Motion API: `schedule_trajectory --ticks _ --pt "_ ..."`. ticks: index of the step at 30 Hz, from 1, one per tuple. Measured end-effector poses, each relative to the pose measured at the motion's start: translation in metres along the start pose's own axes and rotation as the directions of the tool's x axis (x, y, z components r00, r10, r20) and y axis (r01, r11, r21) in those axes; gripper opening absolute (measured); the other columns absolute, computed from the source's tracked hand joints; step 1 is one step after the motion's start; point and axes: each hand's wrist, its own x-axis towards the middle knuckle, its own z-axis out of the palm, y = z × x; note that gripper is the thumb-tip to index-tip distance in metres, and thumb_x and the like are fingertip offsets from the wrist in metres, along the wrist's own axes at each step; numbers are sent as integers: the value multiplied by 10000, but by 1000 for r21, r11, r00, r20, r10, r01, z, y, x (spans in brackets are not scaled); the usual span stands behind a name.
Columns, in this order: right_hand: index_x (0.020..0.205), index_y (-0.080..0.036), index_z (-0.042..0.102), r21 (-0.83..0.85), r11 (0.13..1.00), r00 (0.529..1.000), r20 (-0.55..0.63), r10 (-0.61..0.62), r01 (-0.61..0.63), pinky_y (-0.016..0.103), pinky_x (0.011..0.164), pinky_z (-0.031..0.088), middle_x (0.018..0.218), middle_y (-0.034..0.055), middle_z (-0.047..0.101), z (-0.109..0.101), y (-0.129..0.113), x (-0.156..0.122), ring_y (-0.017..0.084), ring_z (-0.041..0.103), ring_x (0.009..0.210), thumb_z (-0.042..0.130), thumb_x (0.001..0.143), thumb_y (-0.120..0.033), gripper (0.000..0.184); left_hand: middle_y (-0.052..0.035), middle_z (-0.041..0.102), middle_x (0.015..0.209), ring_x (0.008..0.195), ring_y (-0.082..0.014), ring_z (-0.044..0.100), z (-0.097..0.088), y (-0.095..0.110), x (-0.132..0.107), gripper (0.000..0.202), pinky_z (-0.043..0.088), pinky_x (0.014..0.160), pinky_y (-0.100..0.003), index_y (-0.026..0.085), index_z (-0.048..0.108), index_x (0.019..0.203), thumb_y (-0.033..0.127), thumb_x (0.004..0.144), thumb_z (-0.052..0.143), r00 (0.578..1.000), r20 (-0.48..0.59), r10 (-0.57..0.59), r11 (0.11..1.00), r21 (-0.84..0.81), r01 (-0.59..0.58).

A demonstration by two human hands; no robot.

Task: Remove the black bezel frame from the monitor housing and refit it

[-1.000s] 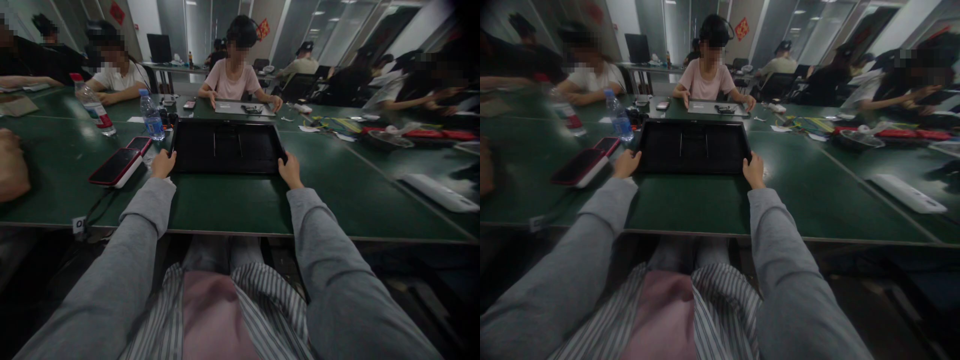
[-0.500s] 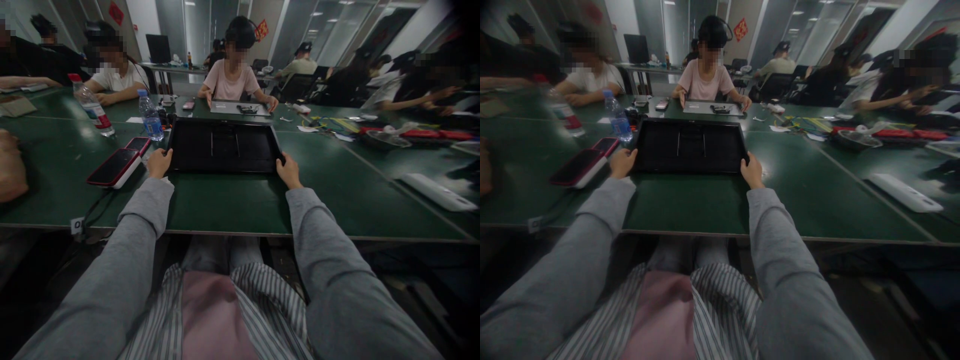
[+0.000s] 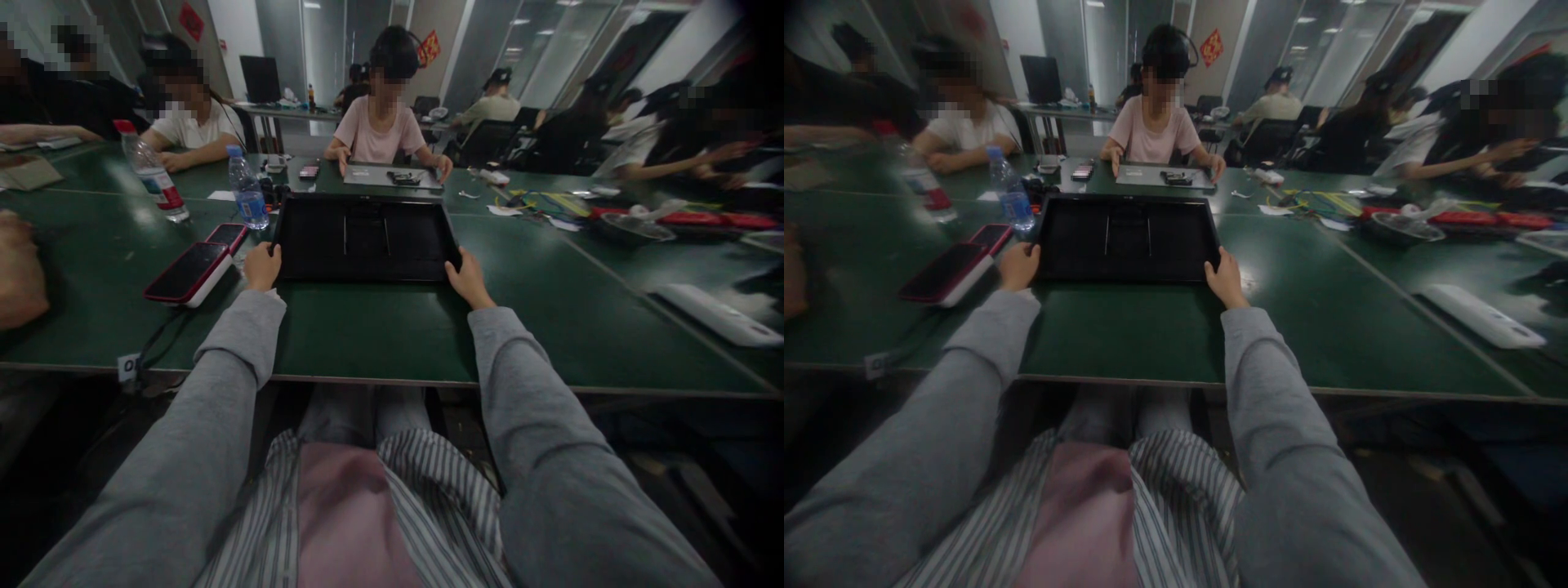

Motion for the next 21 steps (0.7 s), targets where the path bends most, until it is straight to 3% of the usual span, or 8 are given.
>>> schedule_trajectory --ticks 4,7,10,13,17,21 --pt "1582 -56 454 9 1000 1000 -22 20 -20 669 1241 353 1527 303 523 -2 -4 -3 425 456 1481 555 974 -421 716 -220 663 1434 1358 -350 605 1 4 -2 515 451 1170 -479 102 610 1464 369 1065 422 1000 -16 19 999 -26 -19" --pt "1633 -84 363 7 999 994 -104 40 -39 757 1203 319 1579 302 443 -6 -10 -8 471 372 1509 574 941 -392 787 -220 547 1566 1484 -330 488 -6 14 -10 553 392 1234 -472 104 511 1549 333 1051 437 992 -101 72 997 -31 -76" --pt "1669 -118 293 -33 998 987 -154 39 -44 757 1209 305 1652 281 341 -9 -18 -14 466 306 1545 578 939 -387 829 -204 451 1657 1575 -338 365 -16 25 -20 602 345 1270 -513 146 420 1624 347 1056 425 983 -124 134 989 -36 -140" --pt "1618 -152 414 -76 997 994 -107 -27 19 732 1221 322 1642 247 379 -8 -25 -17 435 322 1547 530 979 -395 693 -172 427 1690 1627 -339 278 -19 31 -27 655 321 1284 -534 211 372 1669 376 1043 468 970 -52 236 969 -68 -239" --pt "1389 -170 668 -82 990 993 -16 -119 117 727 1202 379 1534 231 514 -6 -29 -19 422 416 1492 448 1022 -399 485 -144 492 1665 1638 -310 272 -11 28 -26 556 256 1308 -533 220 540 1572 357 1039 462 926 94 365 931 -41 -363" --pt "1336 -169 711 -71 989 990 -36 -134 131 710 1203 411 1517 223 531 -5 -26 -19 412 430 1483 449 1020 -398 470 -131 528 1644 1634 -284 287 -3 23 -21 501 246 1314 -512 202 643 1477 317 1050 407 915 118 385 922 3 -388"
